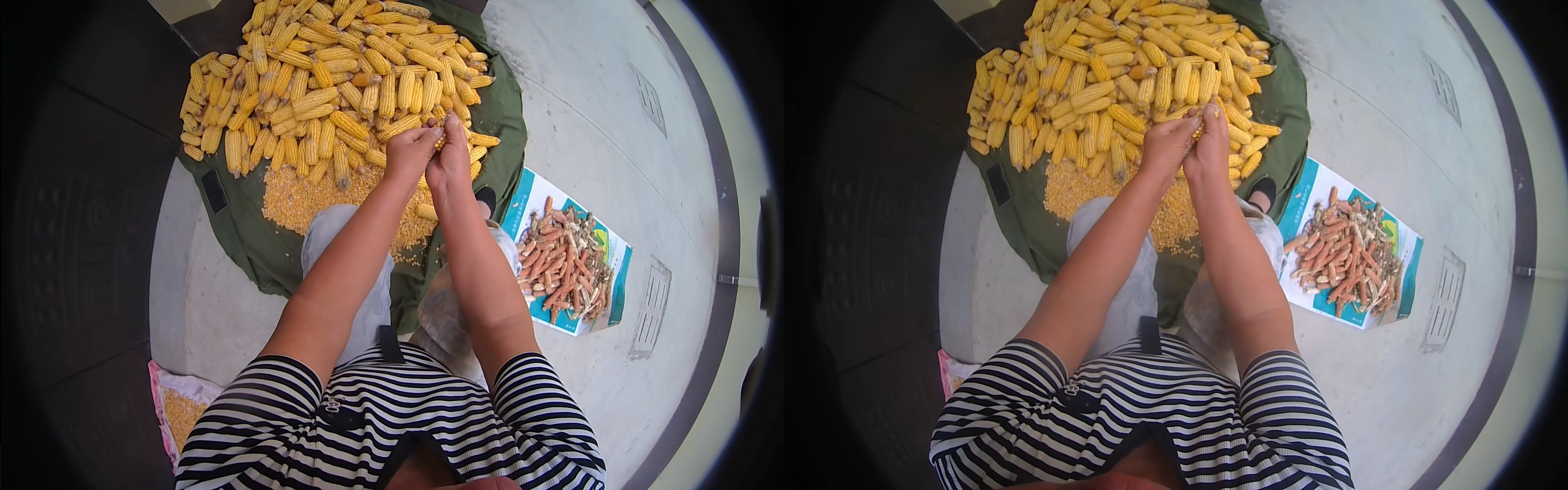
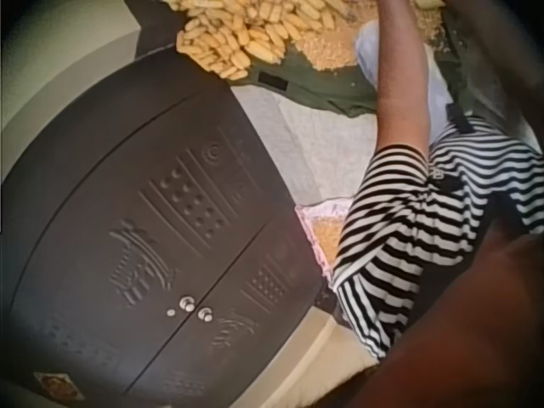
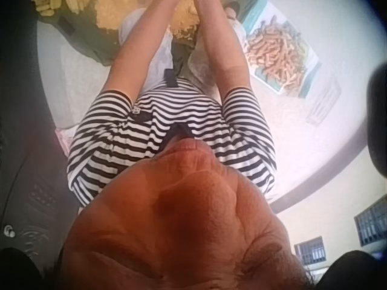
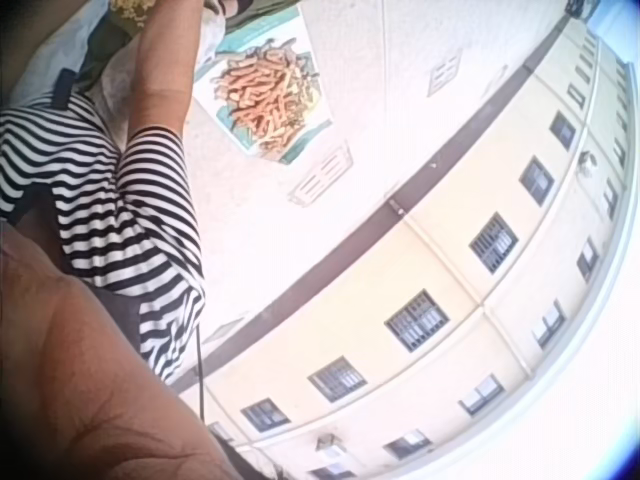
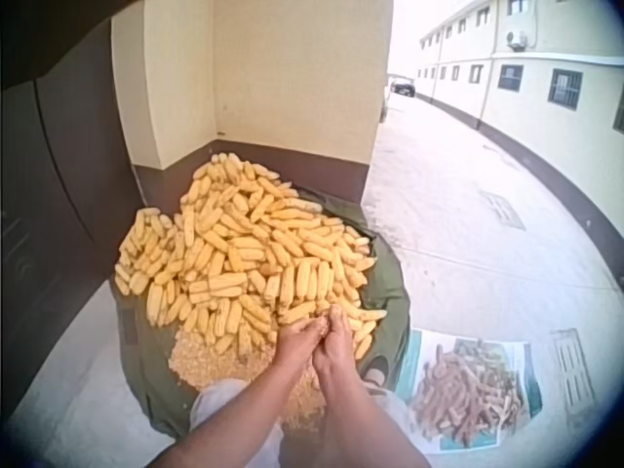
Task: The person sits on the floor and shucks dried corn cobs by hand, removing kernels into a pile on a green tarp. The person discards the bare cobs onto a nearby paper sheet.
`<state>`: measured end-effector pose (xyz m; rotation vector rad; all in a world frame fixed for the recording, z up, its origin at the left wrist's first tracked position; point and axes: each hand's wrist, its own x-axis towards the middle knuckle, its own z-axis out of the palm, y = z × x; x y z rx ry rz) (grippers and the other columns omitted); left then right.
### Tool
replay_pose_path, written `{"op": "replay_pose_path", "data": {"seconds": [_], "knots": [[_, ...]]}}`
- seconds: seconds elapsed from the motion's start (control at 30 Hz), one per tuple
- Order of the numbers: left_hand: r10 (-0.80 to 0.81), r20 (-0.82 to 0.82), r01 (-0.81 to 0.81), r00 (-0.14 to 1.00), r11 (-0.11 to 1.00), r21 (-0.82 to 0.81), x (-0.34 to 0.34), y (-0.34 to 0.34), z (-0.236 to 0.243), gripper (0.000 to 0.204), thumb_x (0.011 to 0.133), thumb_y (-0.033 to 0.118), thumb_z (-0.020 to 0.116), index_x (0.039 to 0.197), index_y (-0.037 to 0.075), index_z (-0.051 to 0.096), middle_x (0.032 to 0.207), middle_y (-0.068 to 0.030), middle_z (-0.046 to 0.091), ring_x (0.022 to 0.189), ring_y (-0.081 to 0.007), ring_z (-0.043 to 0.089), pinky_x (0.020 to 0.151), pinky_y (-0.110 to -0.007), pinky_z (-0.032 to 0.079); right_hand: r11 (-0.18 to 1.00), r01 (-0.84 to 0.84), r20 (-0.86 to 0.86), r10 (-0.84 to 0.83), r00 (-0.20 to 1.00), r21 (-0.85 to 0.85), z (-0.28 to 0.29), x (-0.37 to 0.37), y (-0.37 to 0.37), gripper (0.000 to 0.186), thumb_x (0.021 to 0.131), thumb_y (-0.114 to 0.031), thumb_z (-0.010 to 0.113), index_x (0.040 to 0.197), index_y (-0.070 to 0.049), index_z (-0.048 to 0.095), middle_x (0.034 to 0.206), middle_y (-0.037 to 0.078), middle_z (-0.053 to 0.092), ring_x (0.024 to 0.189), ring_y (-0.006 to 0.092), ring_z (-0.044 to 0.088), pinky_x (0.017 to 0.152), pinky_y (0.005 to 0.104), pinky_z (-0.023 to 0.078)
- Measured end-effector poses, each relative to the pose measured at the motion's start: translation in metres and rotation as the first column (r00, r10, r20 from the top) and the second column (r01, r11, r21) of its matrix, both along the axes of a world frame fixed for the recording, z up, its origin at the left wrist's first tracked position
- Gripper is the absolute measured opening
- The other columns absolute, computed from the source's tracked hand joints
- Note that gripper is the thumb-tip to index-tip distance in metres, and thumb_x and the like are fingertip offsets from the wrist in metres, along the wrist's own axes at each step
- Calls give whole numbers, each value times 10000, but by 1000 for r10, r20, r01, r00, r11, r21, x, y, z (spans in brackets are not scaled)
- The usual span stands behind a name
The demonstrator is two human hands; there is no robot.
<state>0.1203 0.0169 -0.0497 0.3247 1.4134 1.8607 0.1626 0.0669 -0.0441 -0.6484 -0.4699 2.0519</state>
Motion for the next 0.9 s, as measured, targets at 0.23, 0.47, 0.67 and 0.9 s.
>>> {"op": "replay_pose_path", "data": {"seconds": [0.23, 0.47, 0.67, 0.9], "knots": [[-10, -124, 9, 992, 1000, -2, 2, 1, -5, 270, 886, 132, 677, 1055, -80, 681, 969, -89, 695, 819, -109, 615, 729, -245, 499, 999, -16, -51, 14, 999, -32, -16, 0, 10, 255, 1013, -203, 481, 1225, -61, 478, 997, 88, 546, 888, 185, 543, 778, 332, 510], [-34, -504, -80, 863, 976, -203, 2, -1, -12, 258, 859, 135, 642, 987, -85, 684, 881, -97, 716, 703, -120, 642, 666, -270, 512, 996, -57, -35, 55, 998, -71, -17, 2, 4, 271, 1011, -211, 482, 1240, -65, 479, 1036, 78, 536, 921, 183, 535, 791, 338, 504], [54, -175, -67, 983, 995, -73, 1, -1, -9, 289, 916, 166, 603, 1043, -82, 677, 980, -111, 688, 850, -122, 608, 761, -259, 492, 998, -25, 19, 24, 1000, 54, -8, -1, -2, 324, 1005, -199, 490, 1297, -60, 471, 1081, 61, 534, 956, 180, 542, 821, 329, 502], [24, 46, -21, 999, 998, -55, 1, -5, 12, 266, 895, 168, 662, 1027, -62, 679, 955, -79, 674, 871, -120, 600, 783, -253, 475, 999, -35, -2, 35, 999, 35, -18, -1, 8, 354, 1002, -196, 494, 1320, -41, 472, 1173, 67, 516, 1024, 188, 529, 915, 339, 472]]}}
